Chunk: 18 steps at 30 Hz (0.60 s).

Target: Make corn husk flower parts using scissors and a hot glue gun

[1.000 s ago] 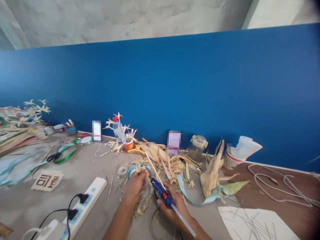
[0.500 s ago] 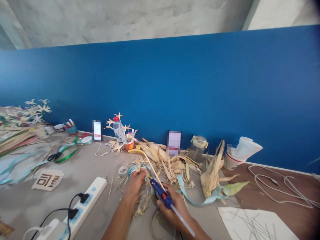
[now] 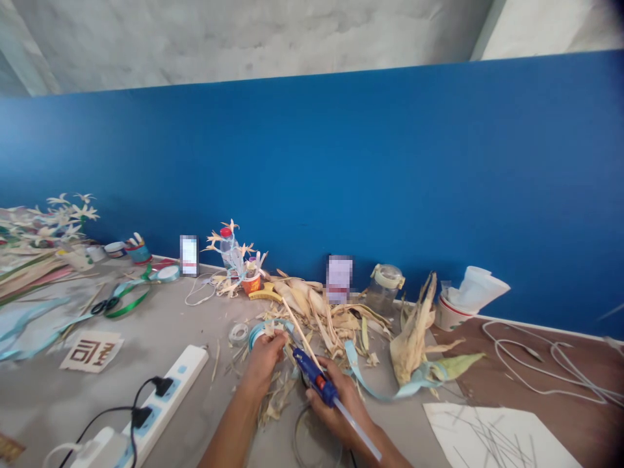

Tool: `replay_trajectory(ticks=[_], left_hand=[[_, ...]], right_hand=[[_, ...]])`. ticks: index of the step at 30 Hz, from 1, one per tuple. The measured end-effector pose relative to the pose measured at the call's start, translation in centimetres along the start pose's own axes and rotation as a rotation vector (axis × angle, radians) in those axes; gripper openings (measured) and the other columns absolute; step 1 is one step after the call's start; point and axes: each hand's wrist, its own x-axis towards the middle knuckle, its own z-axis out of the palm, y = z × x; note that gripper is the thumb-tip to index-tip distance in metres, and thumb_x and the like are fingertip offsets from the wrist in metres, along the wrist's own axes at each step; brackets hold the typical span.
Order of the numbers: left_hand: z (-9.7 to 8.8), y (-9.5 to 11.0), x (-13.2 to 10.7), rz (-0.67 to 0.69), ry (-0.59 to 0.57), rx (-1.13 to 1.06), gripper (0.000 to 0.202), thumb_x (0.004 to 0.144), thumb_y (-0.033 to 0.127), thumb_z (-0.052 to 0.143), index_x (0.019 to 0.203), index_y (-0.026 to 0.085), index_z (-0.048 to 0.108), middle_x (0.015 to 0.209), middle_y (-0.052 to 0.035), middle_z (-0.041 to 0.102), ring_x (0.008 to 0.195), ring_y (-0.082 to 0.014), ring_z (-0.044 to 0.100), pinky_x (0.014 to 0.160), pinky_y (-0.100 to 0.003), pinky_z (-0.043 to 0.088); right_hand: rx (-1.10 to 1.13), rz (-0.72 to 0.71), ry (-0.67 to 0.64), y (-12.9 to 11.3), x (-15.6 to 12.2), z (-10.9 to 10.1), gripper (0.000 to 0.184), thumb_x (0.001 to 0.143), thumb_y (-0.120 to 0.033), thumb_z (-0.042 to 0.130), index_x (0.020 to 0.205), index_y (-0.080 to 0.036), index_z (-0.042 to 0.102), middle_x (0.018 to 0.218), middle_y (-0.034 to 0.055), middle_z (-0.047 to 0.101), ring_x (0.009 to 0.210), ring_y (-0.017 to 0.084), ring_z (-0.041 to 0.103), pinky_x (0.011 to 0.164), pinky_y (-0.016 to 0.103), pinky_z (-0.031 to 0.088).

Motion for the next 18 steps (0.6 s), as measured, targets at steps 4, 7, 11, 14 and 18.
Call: replay_trajectory(ticks=[4,7,11,14,18], left_hand=[[-0.15,-0.39,0.26,0.008,-0.004,-0.013,0.03,0.055,0.039,0.07,0.054,0.02,0.048,0.044,0.0101,0.032,0.04,-0.0064,0.025,0.044,-0.022,0.02],[-0.26,-0.55,0.41,0.006,-0.004,-0.031,0.031,0.056,0.039,0.069,0.052,0.02,0.045,0.043,0.0102,0.031,0.04,-0.0062,0.024,0.044,-0.022,0.021],[-0.37,-0.67,0.57,0.016,0.001,-0.042,0.03,0.057,0.039,0.068,0.052,0.02,0.045,0.043,0.0105,0.03,0.04,-0.0062,0.024,0.044,-0.022,0.021],[-0.51,-0.81,0.75,0.022,0.009,-0.049,0.03,0.056,0.038,0.068,0.052,0.02,0.045,0.043,0.011,0.028,0.039,-0.0058,0.023,0.043,-0.022,0.02],[-0.74,-0.97,0.94,0.034,0.016,-0.052,0.03,0.058,0.039,0.068,0.053,0.02,0.045,0.044,0.0109,0.028,0.04,-0.0057,0.023,0.044,-0.023,0.02]], right_hand=[[-0.034,0.0,0.0,0.07,0.03,-0.03,0.041,0.073,-0.031,0.053,0.112,-0.017,0.052,0.071,0.0037,0.069,0.058,0.018,0.064,0.057,0.026,0.05],[-0.032,0.002,-0.014,0.15,-0.02,-0.01,0.042,0.074,-0.031,0.053,0.112,-0.015,0.052,0.072,0.0051,0.069,0.059,0.019,0.064,0.058,0.026,0.05],[-0.04,0.022,-0.039,0.18,-0.01,0.0,0.044,0.074,-0.032,0.054,0.113,-0.014,0.052,0.076,0.0067,0.07,0.063,0.021,0.066,0.062,0.028,0.051],[-0.035,0.034,-0.042,0.19,0.07,-0.04,0.043,0.075,-0.031,0.053,0.113,-0.013,0.052,0.077,0.0075,0.07,0.067,0.022,0.066,0.064,0.029,0.051],[0.019,-0.014,-0.024,0.46,-0.08,-0.05,0.045,0.074,-0.029,0.055,0.117,-0.015,0.051,0.08,0.006,0.069,0.067,0.02,0.065,0.065,0.028,0.051]])
